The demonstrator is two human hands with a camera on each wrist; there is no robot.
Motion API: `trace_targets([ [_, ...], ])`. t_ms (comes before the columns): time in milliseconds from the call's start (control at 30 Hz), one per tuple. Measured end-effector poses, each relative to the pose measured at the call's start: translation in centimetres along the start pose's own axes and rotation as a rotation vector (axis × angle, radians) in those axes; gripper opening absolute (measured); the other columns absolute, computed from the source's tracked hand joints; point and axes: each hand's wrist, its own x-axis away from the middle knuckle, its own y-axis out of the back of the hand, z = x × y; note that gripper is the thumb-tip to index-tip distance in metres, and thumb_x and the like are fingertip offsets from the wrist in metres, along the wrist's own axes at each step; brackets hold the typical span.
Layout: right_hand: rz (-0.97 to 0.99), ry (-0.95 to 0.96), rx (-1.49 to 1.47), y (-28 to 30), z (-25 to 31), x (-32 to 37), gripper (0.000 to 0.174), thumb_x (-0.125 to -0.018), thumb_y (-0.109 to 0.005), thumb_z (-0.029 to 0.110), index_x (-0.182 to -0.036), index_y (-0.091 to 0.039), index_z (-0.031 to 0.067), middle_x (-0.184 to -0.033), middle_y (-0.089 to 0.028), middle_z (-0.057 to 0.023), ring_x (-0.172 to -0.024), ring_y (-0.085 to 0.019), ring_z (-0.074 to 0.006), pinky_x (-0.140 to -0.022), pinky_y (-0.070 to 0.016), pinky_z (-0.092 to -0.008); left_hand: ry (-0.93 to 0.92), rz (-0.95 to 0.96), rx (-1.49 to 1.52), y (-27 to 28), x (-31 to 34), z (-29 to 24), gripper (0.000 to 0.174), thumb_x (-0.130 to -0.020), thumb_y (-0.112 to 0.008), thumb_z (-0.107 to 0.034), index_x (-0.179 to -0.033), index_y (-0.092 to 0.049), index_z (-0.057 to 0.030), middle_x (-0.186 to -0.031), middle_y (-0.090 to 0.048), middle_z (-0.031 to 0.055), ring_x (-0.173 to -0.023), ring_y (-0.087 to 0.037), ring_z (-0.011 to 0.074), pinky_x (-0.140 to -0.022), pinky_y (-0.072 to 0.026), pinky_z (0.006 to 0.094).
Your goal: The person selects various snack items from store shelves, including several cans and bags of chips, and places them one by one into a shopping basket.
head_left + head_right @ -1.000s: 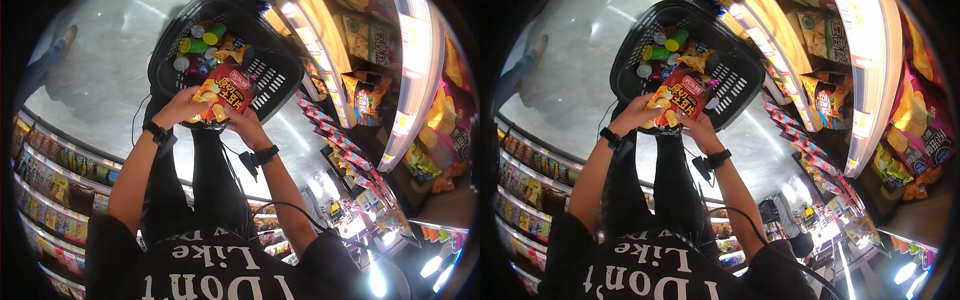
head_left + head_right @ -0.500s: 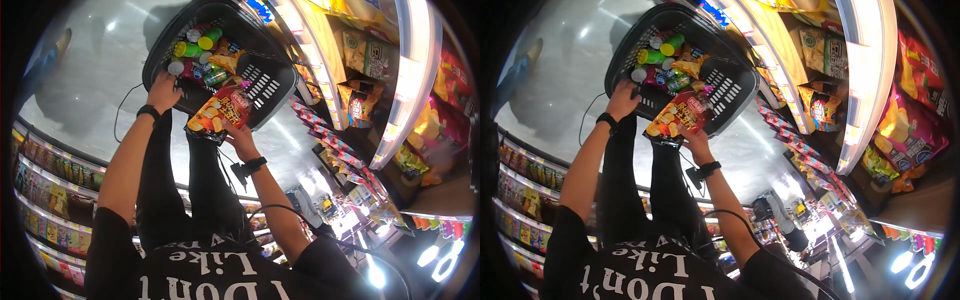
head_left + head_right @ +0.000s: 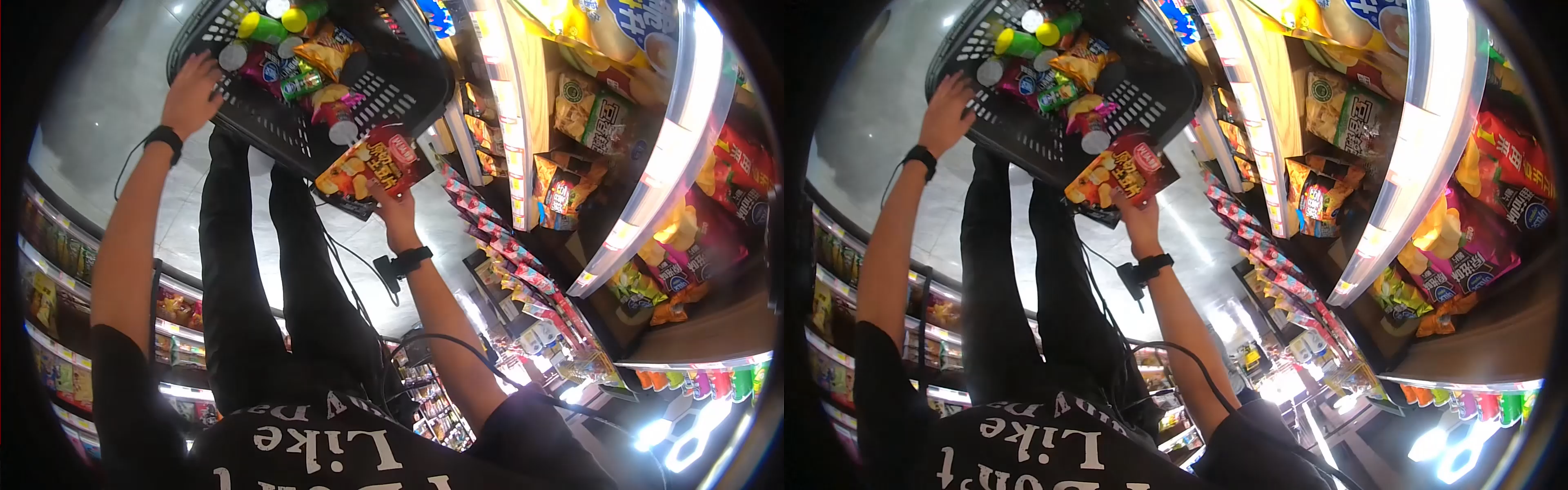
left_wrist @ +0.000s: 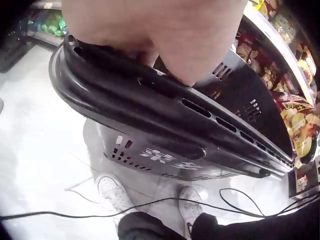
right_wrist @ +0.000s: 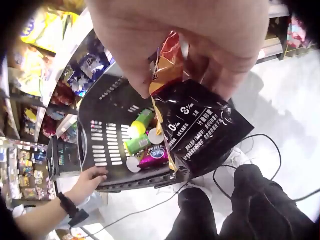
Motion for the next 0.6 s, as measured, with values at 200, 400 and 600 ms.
trace_targets([
  [200, 0.028, -0.103, -0.229, 5.3, -0.1, -2.5, 0.045, -0.098, -0.068, 0.033, -0.133, -0.058, 0.0064, -0.126, -0.067, -0.005, -0.115, -0.062, -0.0188, -0.099, -0.0477, -0.0369, 0.144, -0.097, -0.204, 0.5, 0.5, 3.8, 0.028, -0.094, -0.067, -0.024, -0.115, -0.065, -0.0073, -0.134, -0.061, 0.0108, -0.14, -0.045, 0.0321, -0.122, -0.0249, 0.0532],
  [400, 0.008, -0.131, -0.459, 8.3, -1.5, -3.2, 0.049, -0.103, -0.06, 0.036, -0.141, -0.052, 0.0061, -0.136, -0.062, -0.011, -0.124, -0.058, -0.0227, -0.109, -0.0441, -0.04, 0.146, -0.07, -0.249, -0.9, 2.7, -1.9, 0.034, -0.1, -0.061, -0.036, -0.121, -0.067, -0.0098, -0.136, -0.061, 0.0093, -0.141, -0.045, 0.0305, -0.121, -0.0221, 0.0605],
  [600, 0.041, -0.071, -0.593, 11.6, -4.2, -5.9, 0.051, -0.102, -0.06, 0.037, -0.142, -0.052, 0.0055, -0.141, -0.06, -0.0127, -0.128, -0.059, -0.0262, -0.111, -0.0461, -0.0421, 0.052, 0.095, -0.146, -2.1, 2.2, -11.5, 0.033, -0.1, -0.059, -0.038, -0.116, -0.069, -0.0099, -0.128, -0.065, 0.0081, -0.136, -0.048, 0.0298, -0.121, -0.0175, 0.0638],
])
